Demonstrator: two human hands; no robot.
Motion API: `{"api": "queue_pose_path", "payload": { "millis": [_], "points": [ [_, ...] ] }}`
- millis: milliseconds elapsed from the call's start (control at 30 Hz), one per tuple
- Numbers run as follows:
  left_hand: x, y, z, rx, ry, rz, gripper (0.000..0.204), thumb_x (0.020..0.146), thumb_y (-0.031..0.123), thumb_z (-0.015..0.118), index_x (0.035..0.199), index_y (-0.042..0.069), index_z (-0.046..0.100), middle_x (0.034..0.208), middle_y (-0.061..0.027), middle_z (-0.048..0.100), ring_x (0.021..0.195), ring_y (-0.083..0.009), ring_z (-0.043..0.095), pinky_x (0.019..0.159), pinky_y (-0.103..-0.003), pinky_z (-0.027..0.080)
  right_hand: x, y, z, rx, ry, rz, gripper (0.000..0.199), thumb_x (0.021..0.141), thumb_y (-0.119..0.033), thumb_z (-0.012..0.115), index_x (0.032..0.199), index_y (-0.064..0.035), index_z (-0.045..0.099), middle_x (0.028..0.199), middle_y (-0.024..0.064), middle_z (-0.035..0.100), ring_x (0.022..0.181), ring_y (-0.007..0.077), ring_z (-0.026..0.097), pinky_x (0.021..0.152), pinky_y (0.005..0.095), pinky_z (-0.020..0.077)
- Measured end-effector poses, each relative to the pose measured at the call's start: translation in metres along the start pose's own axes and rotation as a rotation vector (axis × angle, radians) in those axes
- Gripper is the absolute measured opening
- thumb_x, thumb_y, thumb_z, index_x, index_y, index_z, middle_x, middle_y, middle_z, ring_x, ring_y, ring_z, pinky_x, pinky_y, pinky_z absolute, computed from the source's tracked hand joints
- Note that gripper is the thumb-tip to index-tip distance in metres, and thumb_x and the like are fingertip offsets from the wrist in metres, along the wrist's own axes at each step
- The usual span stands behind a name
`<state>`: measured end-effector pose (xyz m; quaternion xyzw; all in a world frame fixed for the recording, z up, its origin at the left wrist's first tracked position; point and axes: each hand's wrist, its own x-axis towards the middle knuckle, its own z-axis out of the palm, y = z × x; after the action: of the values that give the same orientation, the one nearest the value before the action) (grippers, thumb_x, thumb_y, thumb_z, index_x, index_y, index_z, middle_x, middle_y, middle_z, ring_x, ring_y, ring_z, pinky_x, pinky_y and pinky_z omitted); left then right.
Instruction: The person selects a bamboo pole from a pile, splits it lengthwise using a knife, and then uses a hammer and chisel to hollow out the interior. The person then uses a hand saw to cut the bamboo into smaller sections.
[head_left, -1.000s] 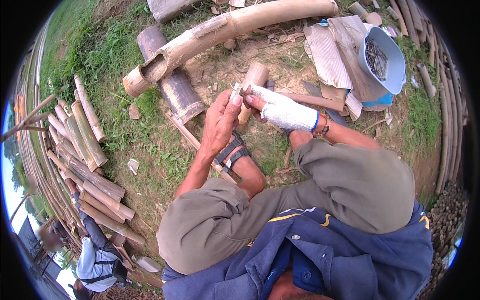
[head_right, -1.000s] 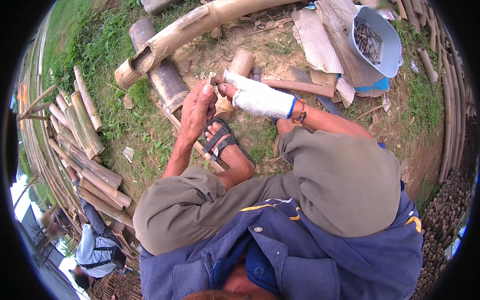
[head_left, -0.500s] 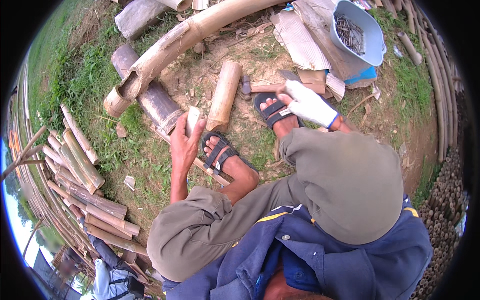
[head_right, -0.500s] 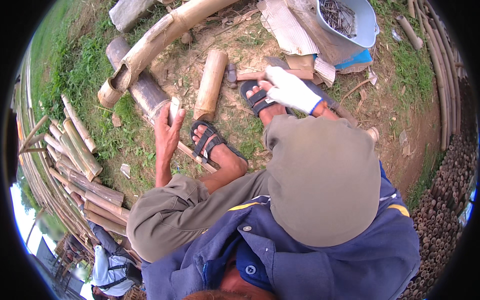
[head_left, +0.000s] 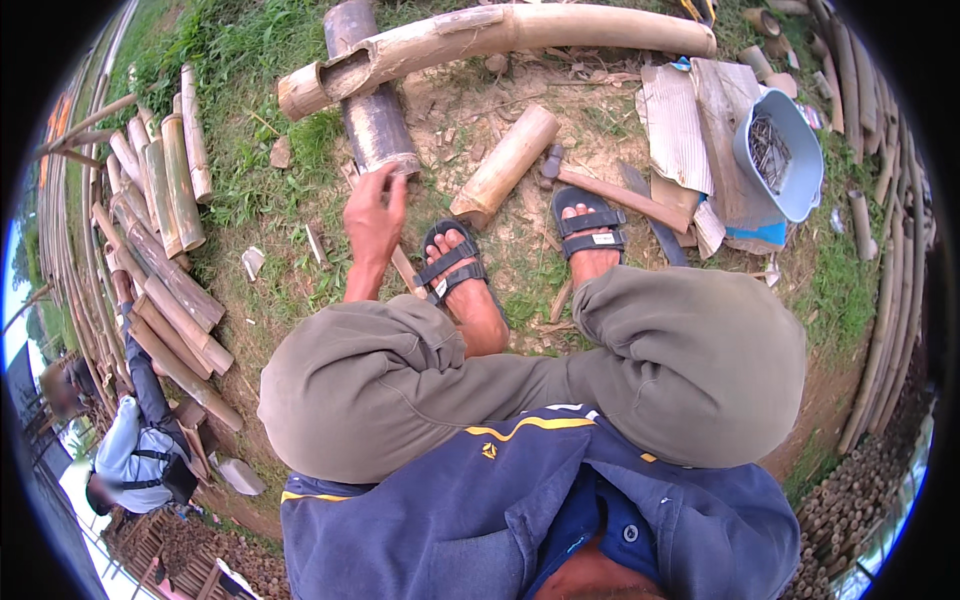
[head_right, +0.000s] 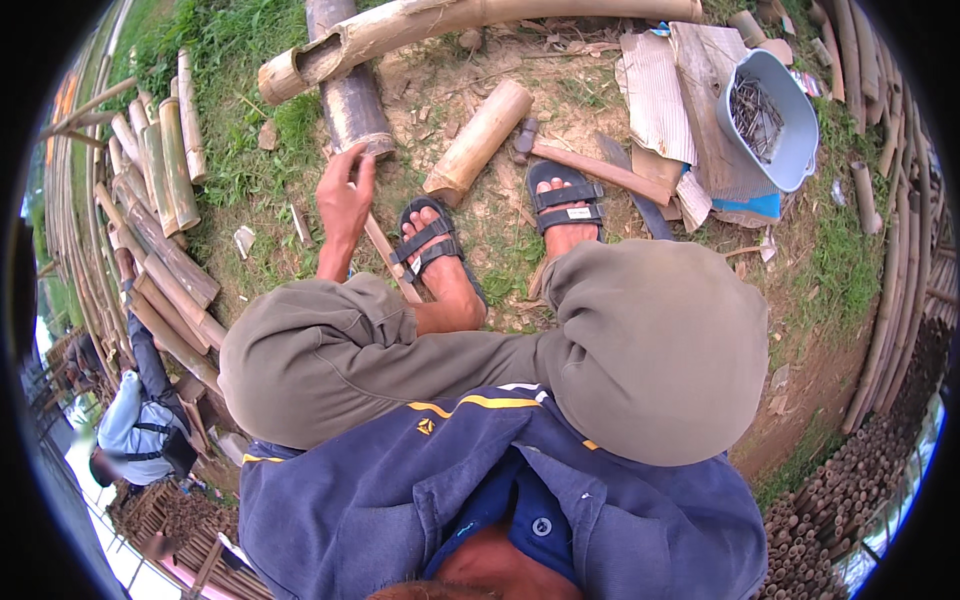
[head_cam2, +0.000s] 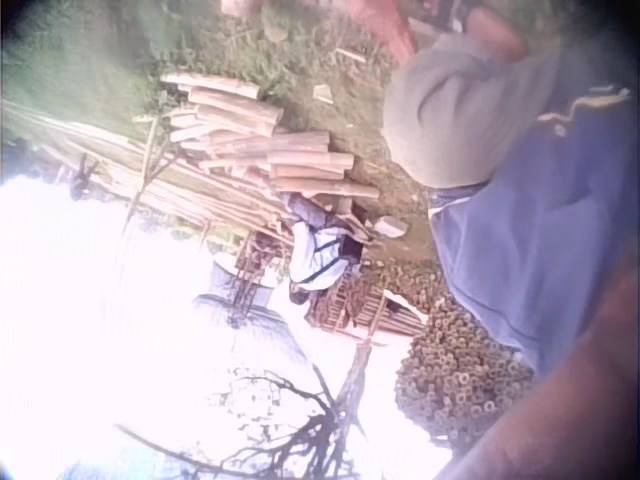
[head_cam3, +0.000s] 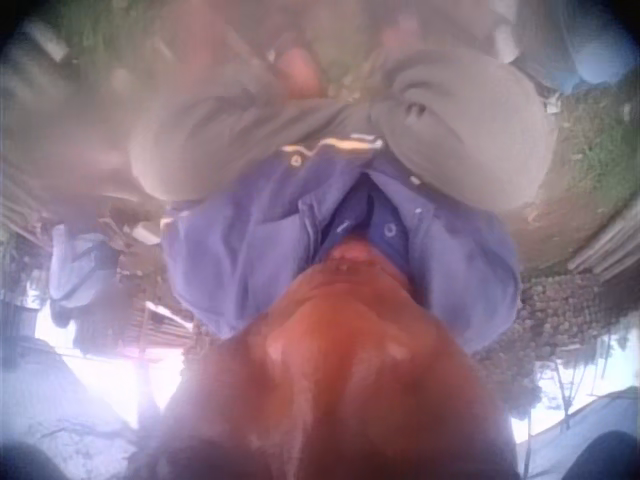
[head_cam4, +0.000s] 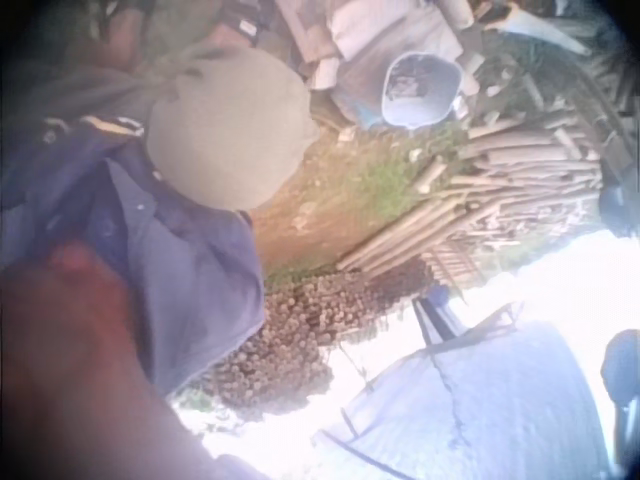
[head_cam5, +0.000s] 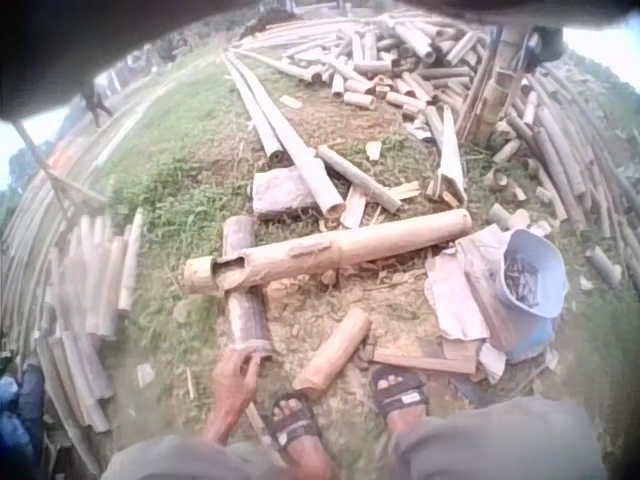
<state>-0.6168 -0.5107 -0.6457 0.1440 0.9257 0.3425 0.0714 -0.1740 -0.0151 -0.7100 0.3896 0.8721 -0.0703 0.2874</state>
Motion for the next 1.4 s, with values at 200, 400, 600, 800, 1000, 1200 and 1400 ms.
{"api": "queue_pose_path", "payload": {
  "millis": [200,400,600,800,1000,1200,1400],
  "points": [
    [0.029,0.031,0.117,0.147,-0.300,0.198,0.093,0.086,0.055,0.083,0.155,0.002,0.048,0.144,-0.0269,0.059,0.132,-0.0430,0.059,0.112,-0.053,0.049,0.002,0.010,-0.040,-0.044,0.013,-0.143,0.046,0.092,-0.011,0.070,0.136,-0.0002,0.060,0.125,0.0165,0.067,0.115,0.0310,0.067,0.097,0.0423,0.0534],
    [0.028,0.022,0.137,-0.146,-0.335,0.099,0.092,0.071,0.054,0.084,0.139,-0.002,0.058,0.127,-0.0292,0.065,0.119,-0.0461,0.065,0.106,-0.050,0.051,-0.098,0.080,-0.123,-0.058,0.042,-0.406,0.050,0.093,-0.006,0.066,0.142,0.0023,0.058,0.131,0.0159,0.065,0.118,0.0289,0.066,0.100,0.0407,0.0523],
    [-0.037,0.024,0.020,-0.560,0.115,-0.159,0.093,0.073,0.043,0.089,0.145,0.000,0.048,0.129,-0.0249,0.066,0.118,-0.0382,0.068,0.106,-0.047,0.054,-0.214,0.041,-0.350,-0.382,0.020,-0.432,0.043,0.090,-0.022,0.062,0.125,0.0011,0.059,0.121,0.0308,0.057,0.111,0.0495,0.056,0.095,0.0566,0.0461],
    [-0.087,-0.064,-0.084,-0.532,0.848,-0.267,0.091,0.082,0.040,0.092,0.143,-0.001,0.039,0.126,-0.0221,0.066,0.113,-0.0315,0.070,0.101,-0.046,0.057,-0.170,-0.094,-0.476,-0.606,0.378,-0.553,0.082,0.086,-0.031,0.078,0.159,-0.0076,0.048,0.142,0.0272,0.056,0.132,0.0466,0.053,0.111,0.0536,0.0450],
    [-0.101,-0.097,-0.153,-0.490,1.057,-0.174,0.085,0.083,0.040,0.094,0.139,0.001,0.042,0.127,-0.0177,0.065,0.112,-0.0267,0.071,0.097,-0.042,0.060,-0.081,-0.278,-0.432,0.555,-0.155,-0.819,0.082,0.105,-0.045,0.065,0.168,-0.0049,0.031,0.092,0.0009,0.064,0.064,0.0052,0.049,0.059,0.0212,0.0396],
    [-0.076,-0.096,-0.155,-0.595,0.991,-0.052,0.086,0.082,0.040,0.096,0.140,0.004,0.043,0.131,-0.0144,0.064,0.117,-0.0233,0.070,0.099,-0.040,0.060,-0.131,-0.498,-0.335,0.615,-0.764,-1.132,0.078,0.102,-0.052,0.066,0.156,-0.0008,0.043,0.069,-0.0026,0.051,0.060,0.0066,0.048,0.057,0.0220,0.0346],
    [0.005,-0.154,-0.093,-0.450,0.836,-0.122,0.089,0.078,0.040,0.097,0.144,0.008,0.047,0.135,-0.0137,0.065,0.125,-0.0298,0.067,0.105,-0.046,0.055,-0.141,-0.553,-0.230,0.903,-0.743,-1.374,0.053,0.105,-0.018,0.065,0.153,-0.0053,0.047,0.098,0.0024,0.059,0.084,0.0113,0.058,0.079,0.0267,0.0506]
  ]
}}
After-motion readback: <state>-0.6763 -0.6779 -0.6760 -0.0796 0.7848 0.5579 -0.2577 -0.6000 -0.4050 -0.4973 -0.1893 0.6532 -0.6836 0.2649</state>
